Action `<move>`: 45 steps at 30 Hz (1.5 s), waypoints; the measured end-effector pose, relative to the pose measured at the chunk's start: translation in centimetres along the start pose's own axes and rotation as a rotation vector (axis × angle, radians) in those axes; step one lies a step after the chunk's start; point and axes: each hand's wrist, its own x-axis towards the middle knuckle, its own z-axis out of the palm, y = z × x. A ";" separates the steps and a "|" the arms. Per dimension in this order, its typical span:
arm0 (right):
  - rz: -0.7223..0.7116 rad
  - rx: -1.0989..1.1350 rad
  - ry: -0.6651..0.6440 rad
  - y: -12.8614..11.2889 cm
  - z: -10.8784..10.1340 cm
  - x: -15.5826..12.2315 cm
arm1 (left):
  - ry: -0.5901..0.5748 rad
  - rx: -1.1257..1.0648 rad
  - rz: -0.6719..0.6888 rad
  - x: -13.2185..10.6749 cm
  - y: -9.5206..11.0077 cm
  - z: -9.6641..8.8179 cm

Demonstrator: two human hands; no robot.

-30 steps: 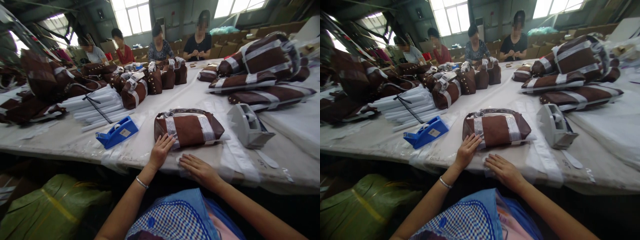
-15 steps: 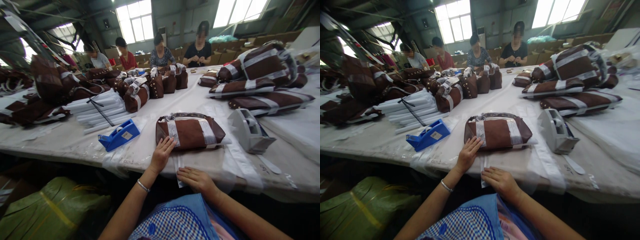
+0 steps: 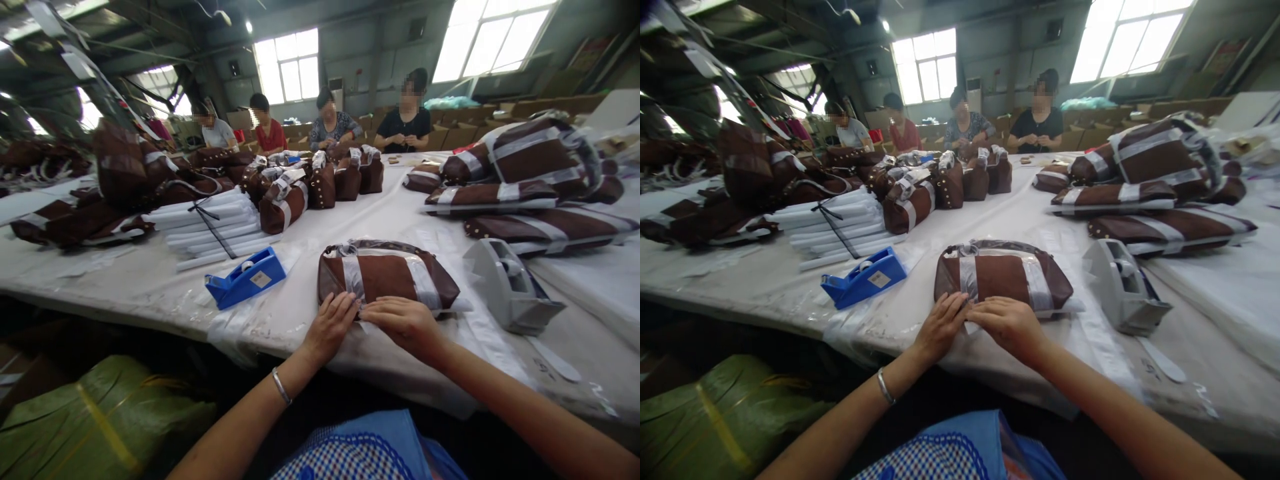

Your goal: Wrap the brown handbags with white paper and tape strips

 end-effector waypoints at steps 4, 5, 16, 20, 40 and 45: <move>0.008 0.014 -0.036 2.3 -0.1 2.3 | 0.129 -0.058 -0.018 -0.3 0.1 0.5; 0.016 0.014 -0.035 2.9 0.1 2.6 | 0.156 -0.077 -0.018 -0.3 0.1 0.6; 0.093 -0.023 0.015 6.3 2.7 4.6 | 0.202 -0.263 -0.069 -0.7 -0.2 0.6; 0.170 -0.047 0.045 7.5 3.9 4.4 | 0.186 -0.279 -0.082 -0.6 -0.2 0.7; 0.410 -0.089 0.210 8.2 2.3 3.9 | 0.013 -0.195 -0.223 0.9 0.9 -0.6; 0.451 -0.513 0.302 8.3 -6.4 -4.9 | -0.003 -0.223 -0.286 0.7 1.1 -0.4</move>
